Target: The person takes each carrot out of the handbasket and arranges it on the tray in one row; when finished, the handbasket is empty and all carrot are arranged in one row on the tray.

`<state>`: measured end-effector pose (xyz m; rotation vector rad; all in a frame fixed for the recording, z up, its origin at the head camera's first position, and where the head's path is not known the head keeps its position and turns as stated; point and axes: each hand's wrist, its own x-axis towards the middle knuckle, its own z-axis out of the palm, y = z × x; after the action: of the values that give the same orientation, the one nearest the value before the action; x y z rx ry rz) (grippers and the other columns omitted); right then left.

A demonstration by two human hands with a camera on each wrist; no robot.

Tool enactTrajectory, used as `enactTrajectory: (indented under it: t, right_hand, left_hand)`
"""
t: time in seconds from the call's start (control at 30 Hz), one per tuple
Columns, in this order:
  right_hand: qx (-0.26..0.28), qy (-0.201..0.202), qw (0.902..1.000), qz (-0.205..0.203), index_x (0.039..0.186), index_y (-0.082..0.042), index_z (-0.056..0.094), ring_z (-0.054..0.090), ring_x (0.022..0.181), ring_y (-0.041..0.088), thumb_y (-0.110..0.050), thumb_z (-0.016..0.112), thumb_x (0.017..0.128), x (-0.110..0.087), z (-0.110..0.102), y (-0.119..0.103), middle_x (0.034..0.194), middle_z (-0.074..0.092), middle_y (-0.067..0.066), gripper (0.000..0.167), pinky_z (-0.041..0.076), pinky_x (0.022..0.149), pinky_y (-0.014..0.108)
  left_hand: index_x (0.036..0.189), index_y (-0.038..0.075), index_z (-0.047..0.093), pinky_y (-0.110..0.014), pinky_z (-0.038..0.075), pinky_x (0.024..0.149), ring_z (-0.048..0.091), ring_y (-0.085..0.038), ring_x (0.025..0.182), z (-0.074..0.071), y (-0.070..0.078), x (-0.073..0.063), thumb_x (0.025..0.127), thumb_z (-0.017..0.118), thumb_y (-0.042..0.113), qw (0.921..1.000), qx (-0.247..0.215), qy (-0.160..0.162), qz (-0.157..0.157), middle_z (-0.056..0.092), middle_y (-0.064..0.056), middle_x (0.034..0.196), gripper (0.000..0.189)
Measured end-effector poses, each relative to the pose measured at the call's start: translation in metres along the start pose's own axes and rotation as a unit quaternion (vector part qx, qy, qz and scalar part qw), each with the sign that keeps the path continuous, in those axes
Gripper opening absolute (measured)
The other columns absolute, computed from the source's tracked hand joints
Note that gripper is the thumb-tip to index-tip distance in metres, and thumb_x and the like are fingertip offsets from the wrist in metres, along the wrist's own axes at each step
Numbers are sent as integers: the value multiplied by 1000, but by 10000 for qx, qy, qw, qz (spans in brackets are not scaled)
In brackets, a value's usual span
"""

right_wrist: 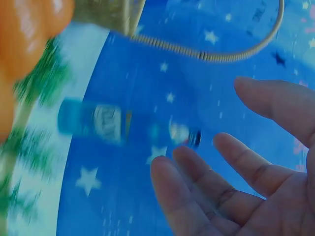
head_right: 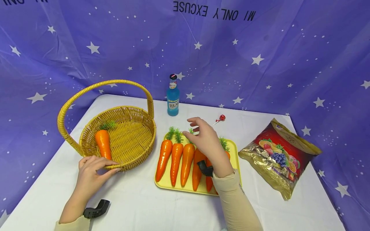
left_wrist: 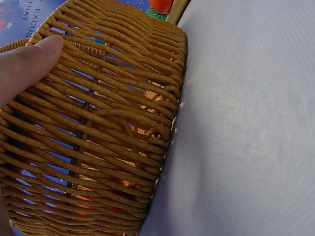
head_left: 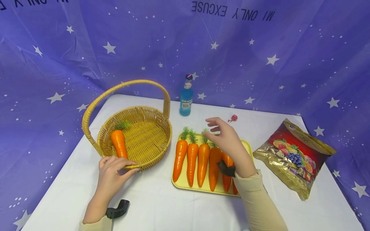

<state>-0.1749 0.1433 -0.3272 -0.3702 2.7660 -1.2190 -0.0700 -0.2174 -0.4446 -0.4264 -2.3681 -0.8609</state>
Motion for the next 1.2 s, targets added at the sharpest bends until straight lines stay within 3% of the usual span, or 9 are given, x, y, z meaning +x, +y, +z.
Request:
enactTrajectory:
  t: [0.3,0.73,1.2]
  right_hand:
    - [-89,-747,9959,-500,132,-16,55,59,106,22,-31,70,89,30,47,-47,122,60,3,48,50,85,38]
    - [-621,-1391,9769,-1499,131,-15,56,58,109,16,-30,69,91,69,106,-109,122,60,1,45,47,86,30]
    - [-875,-1464,9779,-1212,136,-17,50,56,109,8,-36,68,90,104,169,-135,126,59,-3,53,46,82,21]
  left_hand:
    - [83,24,75,-39,22,86,40,-5,68,2,0,1,57,91,17,10000,-37,-2,12,67,13,75,31]
    - [84,23,76,-41,23,86,39,-6,67,0,1,1,58,91,18,9999,54,-70,-50,68,13,76,31]
    - [83,23,76,-42,24,86,42,-6,68,1,1,1,56,91,17,10000,55,-22,30,67,13,76,32]
